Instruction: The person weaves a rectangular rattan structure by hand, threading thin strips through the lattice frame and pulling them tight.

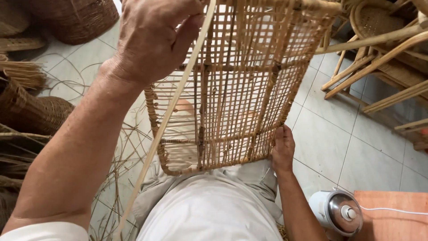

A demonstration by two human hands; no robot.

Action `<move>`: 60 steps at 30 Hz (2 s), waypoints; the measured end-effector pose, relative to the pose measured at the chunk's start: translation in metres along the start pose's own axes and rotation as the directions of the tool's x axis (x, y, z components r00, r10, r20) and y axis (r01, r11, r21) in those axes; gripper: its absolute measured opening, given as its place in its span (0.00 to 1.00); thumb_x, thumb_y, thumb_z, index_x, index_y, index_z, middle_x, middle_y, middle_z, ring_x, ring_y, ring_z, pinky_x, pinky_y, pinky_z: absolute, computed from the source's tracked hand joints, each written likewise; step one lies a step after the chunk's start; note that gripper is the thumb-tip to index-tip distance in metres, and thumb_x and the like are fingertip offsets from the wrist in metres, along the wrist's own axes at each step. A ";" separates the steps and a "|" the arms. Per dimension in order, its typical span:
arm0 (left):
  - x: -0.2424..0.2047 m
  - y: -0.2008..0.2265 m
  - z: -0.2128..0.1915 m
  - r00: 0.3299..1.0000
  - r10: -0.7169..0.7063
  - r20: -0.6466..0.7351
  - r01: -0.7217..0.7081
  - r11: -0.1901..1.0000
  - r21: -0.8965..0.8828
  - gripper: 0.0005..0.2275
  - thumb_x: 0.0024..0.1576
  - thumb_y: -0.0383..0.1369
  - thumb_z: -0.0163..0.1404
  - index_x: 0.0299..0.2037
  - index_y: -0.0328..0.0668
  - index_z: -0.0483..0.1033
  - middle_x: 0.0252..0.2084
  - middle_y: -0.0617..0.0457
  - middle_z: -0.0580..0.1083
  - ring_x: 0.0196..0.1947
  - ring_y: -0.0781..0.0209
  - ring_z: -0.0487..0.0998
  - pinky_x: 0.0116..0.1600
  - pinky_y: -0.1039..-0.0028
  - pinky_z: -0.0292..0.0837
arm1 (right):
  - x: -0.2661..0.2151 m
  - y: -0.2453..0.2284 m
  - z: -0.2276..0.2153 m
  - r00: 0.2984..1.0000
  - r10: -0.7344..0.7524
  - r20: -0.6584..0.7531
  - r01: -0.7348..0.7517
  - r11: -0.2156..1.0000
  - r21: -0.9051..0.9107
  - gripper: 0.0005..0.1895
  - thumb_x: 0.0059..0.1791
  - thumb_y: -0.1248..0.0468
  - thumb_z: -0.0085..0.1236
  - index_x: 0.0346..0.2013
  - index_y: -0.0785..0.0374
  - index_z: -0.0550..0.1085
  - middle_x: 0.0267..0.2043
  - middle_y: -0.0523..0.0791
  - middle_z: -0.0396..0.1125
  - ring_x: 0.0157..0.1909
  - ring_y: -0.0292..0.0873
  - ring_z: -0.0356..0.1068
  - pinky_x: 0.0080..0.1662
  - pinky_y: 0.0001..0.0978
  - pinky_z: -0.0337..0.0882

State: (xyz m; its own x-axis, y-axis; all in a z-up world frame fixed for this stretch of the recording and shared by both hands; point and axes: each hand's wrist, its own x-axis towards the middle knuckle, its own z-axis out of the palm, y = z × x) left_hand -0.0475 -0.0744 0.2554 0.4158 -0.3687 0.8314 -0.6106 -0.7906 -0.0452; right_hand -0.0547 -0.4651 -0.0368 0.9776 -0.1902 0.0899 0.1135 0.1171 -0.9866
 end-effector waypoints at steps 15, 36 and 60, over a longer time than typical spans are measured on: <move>-0.004 0.023 -0.015 0.987 0.017 -0.162 -0.005 0.997 0.073 0.08 0.71 0.33 0.59 0.40 0.41 0.83 0.55 0.51 0.81 0.53 0.50 0.71 0.55 0.58 0.54 | -0.019 -0.080 0.036 0.961 -0.275 -0.008 0.230 0.817 -0.529 0.35 0.53 0.43 0.52 0.69 0.59 0.64 0.65 0.46 0.60 0.62 0.44 0.62 0.58 0.40 0.63; 0.002 0.062 -0.042 0.985 0.027 -0.168 -0.033 0.999 -0.032 0.09 0.69 0.33 0.50 0.37 0.44 0.79 0.53 0.48 0.82 0.50 0.47 0.74 0.56 0.57 0.53 | 0.005 -0.170 0.138 0.024 -0.025 0.999 -0.308 0.951 0.031 0.28 0.60 0.70 0.50 0.75 0.64 0.58 0.74 0.49 0.60 0.71 0.50 0.66 0.70 0.54 0.68; -0.016 0.069 -0.050 0.992 -0.019 -0.125 0.023 0.999 0.030 0.07 0.64 0.40 0.61 0.38 0.49 0.82 0.57 0.52 0.82 0.53 0.46 0.73 0.58 0.58 0.53 | 0.029 -0.230 0.072 0.580 -0.712 0.395 0.712 0.208 -0.671 0.75 0.37 0.18 0.57 0.83 0.41 0.28 0.85 0.56 0.16 0.89 0.61 0.19 0.84 0.71 0.32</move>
State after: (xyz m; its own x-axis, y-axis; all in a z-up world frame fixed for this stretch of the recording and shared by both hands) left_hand -0.1300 -0.0988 0.2665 0.3401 -0.2892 0.8948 -0.5799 -0.8136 -0.0425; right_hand -0.0399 -0.4271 0.2021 0.5564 0.1914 0.8086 0.6008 -0.7649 -0.2323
